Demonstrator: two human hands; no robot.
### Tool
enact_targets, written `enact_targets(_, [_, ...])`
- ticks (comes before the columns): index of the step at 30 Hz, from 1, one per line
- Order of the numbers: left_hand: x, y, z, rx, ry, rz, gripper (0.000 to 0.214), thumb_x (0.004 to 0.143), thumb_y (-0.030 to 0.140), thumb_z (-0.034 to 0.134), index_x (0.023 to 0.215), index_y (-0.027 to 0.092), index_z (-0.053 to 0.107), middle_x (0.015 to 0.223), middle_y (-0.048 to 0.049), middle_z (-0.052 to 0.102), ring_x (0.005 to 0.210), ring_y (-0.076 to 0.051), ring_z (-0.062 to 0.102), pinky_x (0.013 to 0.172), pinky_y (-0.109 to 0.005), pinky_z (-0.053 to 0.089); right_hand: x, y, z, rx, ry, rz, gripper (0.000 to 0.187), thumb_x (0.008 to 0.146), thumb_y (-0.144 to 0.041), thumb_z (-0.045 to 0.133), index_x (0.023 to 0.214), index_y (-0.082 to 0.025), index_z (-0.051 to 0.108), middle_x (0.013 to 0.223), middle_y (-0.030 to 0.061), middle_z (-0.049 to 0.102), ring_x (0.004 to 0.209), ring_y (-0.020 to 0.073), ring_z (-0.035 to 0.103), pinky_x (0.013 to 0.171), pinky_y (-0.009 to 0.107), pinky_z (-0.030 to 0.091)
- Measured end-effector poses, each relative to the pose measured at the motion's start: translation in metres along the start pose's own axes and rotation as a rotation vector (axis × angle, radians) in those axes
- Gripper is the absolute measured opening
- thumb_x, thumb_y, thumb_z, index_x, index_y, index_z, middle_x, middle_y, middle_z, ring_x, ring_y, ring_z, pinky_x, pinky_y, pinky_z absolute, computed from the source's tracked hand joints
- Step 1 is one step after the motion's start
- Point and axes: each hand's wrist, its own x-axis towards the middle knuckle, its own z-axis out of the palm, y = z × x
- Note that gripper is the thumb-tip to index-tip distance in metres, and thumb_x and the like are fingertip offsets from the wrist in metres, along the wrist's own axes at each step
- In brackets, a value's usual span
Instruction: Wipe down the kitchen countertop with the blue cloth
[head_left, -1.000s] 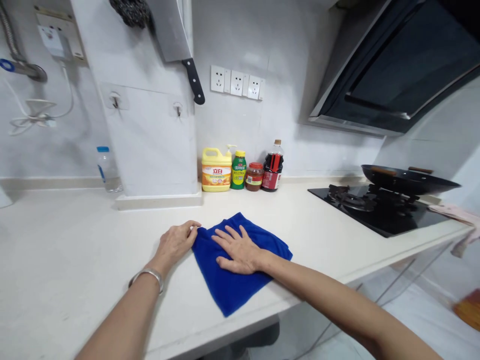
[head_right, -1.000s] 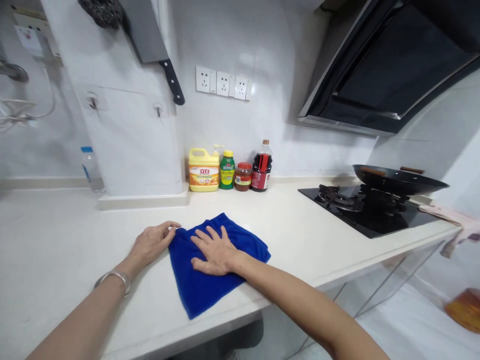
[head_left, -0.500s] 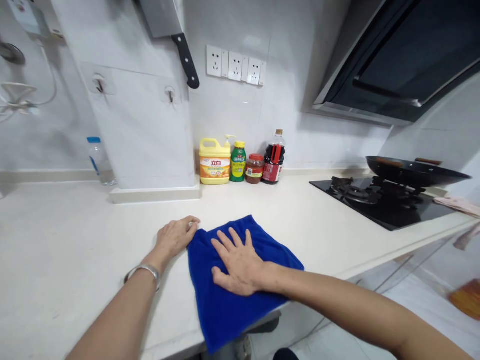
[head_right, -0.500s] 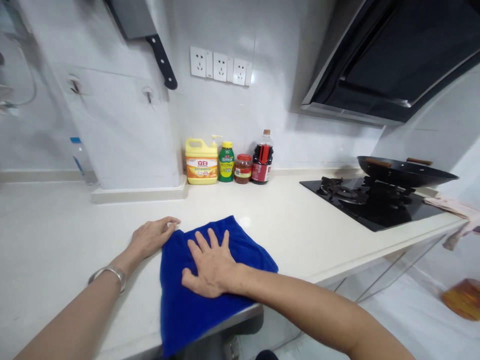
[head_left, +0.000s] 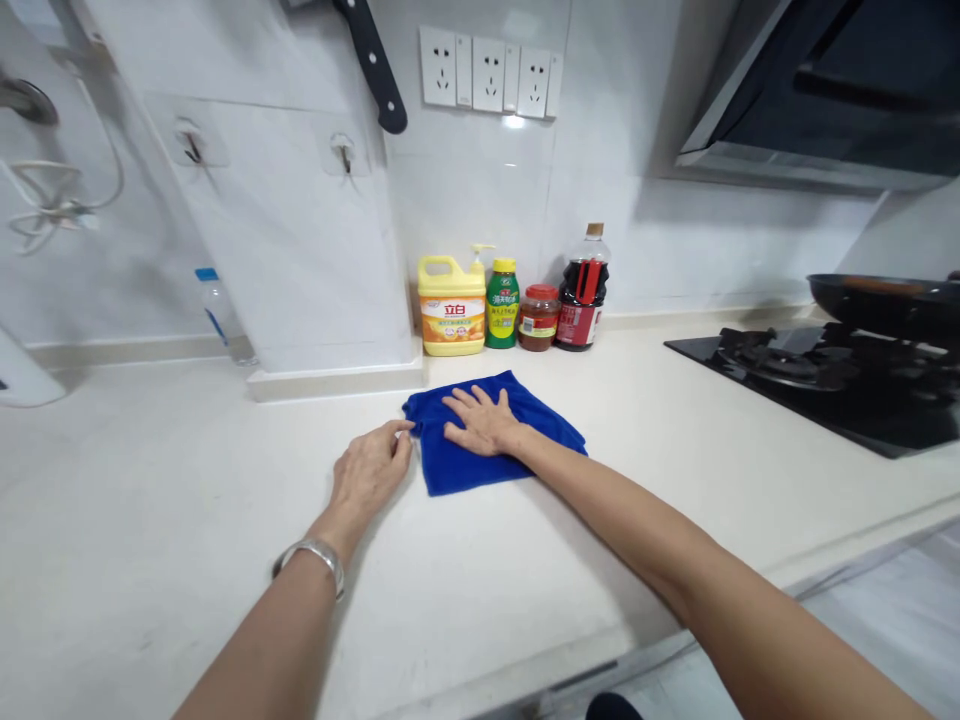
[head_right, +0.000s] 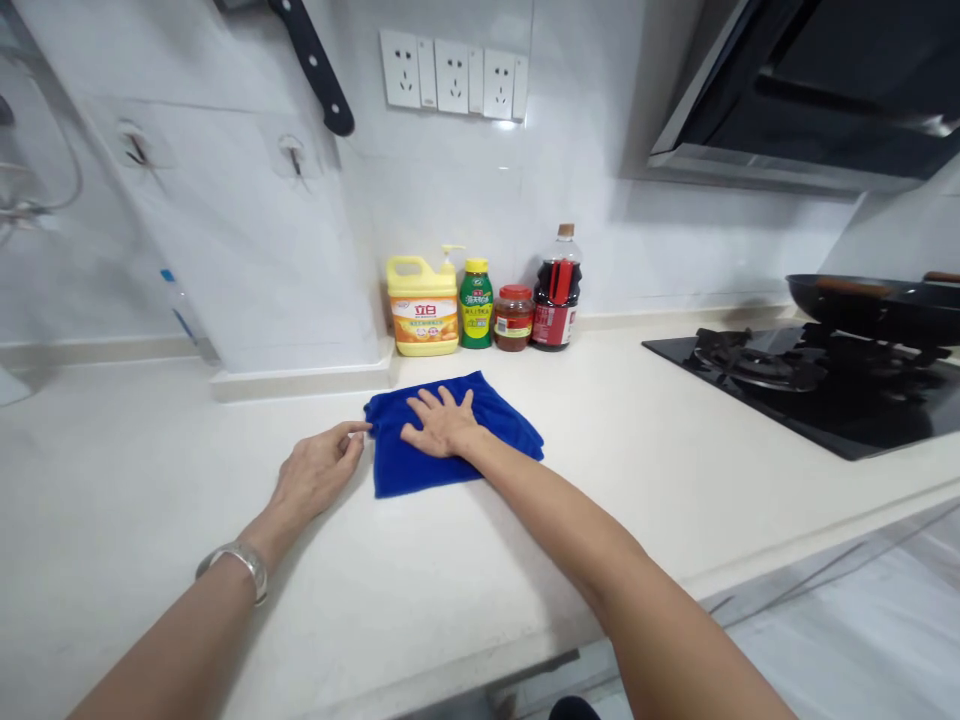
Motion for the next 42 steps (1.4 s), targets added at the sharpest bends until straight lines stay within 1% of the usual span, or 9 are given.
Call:
enact_targets(6, [0.003,-0.004,-0.003,0.012,-0.101,0.029,0.047,0.093,0.040,0.033,0.122,0.033,0.069,0.076,-0.0021,0.067,0.084,-0.025,0.063,0.074,-0.033,0.040,0.022,0.049,-0.007,-0.022,0.016,0.143,0.070,0.098,-0.064,0.024,0.161,-0.032,0.022,0.169,-0.0019,0.012,0.156,0.0316,0.007,0.120,0.073,0.005])
enact_targets(12, [0.007,-0.009,-0.002,0.019,-0.142,0.042,0.050,0.091,0.044,0.031,0.121,0.033,0.069,0.075,-0.0015,0.066,0.083,-0.025,0.062,0.075,-0.034,0.039,0.005,0.133,-0.015,-0.052,0.047,0.335,0.069,0.099,-0.063,0.024,0.161,-0.032,0.023,0.169,-0.0019,0.013,0.156,0.0313,0.010,0.121,0.071,0.007])
enact_targets(16, [0.010,-0.014,0.000,0.003,-0.135,0.049,0.051,0.090,0.049,0.031,0.119,0.033,0.070,0.069,-0.0007,0.063,0.079,-0.025,0.061,0.071,-0.034,0.038,-0.034,0.202,-0.022,-0.068,0.084,0.484,0.068,0.099,-0.060,0.024,0.161,-0.031,0.024,0.169,0.0001,0.014,0.155,0.0334,0.012,0.120,0.072,0.009])
enact_targets(20, [0.014,-0.018,0.001,-0.013,-0.137,0.051,0.053,0.090,0.053,0.032,0.120,0.033,0.070,0.066,-0.0004,0.060,0.076,-0.025,0.060,0.070,-0.034,0.039,-0.089,0.269,-0.028,-0.078,0.136,0.620,0.066,0.101,-0.057,0.026,0.160,-0.028,0.027,0.168,0.0047,0.018,0.153,0.0373,0.016,0.119,0.070,0.014])
enact_targets(25, [0.017,-0.019,0.001,-0.004,-0.143,0.044,0.053,0.089,0.055,0.033,0.121,0.034,0.070,0.066,-0.0008,0.061,0.077,-0.027,0.062,0.072,-0.036,0.041,-0.162,0.324,-0.031,-0.088,0.195,0.749,0.066,0.102,-0.056,0.027,0.159,-0.023,0.031,0.166,0.0112,0.021,0.151,0.0411,0.020,0.115,0.071,0.018])
enact_targets(29, [0.018,-0.017,-0.002,-0.001,-0.144,0.062,0.057,0.090,0.055,0.030,0.122,0.032,0.070,0.067,-0.0032,0.063,0.077,-0.029,0.063,0.073,-0.039,0.043,-0.204,0.335,-0.031,-0.099,0.213,0.833,0.066,0.102,-0.055,0.026,0.159,-0.023,0.031,0.166,0.0118,0.021,0.151,0.0409,0.021,0.115,0.072,0.018])
enact_targets(33, [0.018,-0.017,-0.003,-0.001,-0.154,0.082,0.056,0.091,0.054,0.029,0.122,0.031,0.070,0.075,-0.0055,0.068,0.083,-0.031,0.064,0.073,-0.041,0.045,-0.231,0.322,-0.025,-0.122,0.204,0.874,0.068,0.101,-0.057,0.022,0.160,-0.022,0.029,0.167,0.0104,0.021,0.152,0.0389,0.019,0.117,0.071,0.019])
enact_targets(38, [0.015,-0.013,-0.006,0.009,-0.154,0.094,0.052,0.092,0.049,0.032,0.124,0.031,0.069,0.095,-0.0071,0.073,0.098,-0.034,0.065,0.080,-0.043,0.047,-0.256,0.283,-0.014,-0.169,0.153,0.814,0.068,0.101,-0.057,0.019,0.161,-0.024,0.023,0.168,0.0062,0.018,0.154,0.0349,0.016,0.118,0.072,0.020])
enact_targets(42, [0.008,-0.004,-0.009,0.025,-0.163,0.083,0.050,0.092,0.043,0.035,0.127,0.029,0.068,0.111,-0.0083,0.073,0.108,-0.035,0.064,0.088,-0.045,0.048,-0.268,0.232,-0.003,-0.217,0.088,0.713,0.069,0.101,-0.054,0.018,0.162,-0.023,0.020,0.168,0.0045,0.014,0.155,0.0326,0.013,0.120,0.070,0.018])
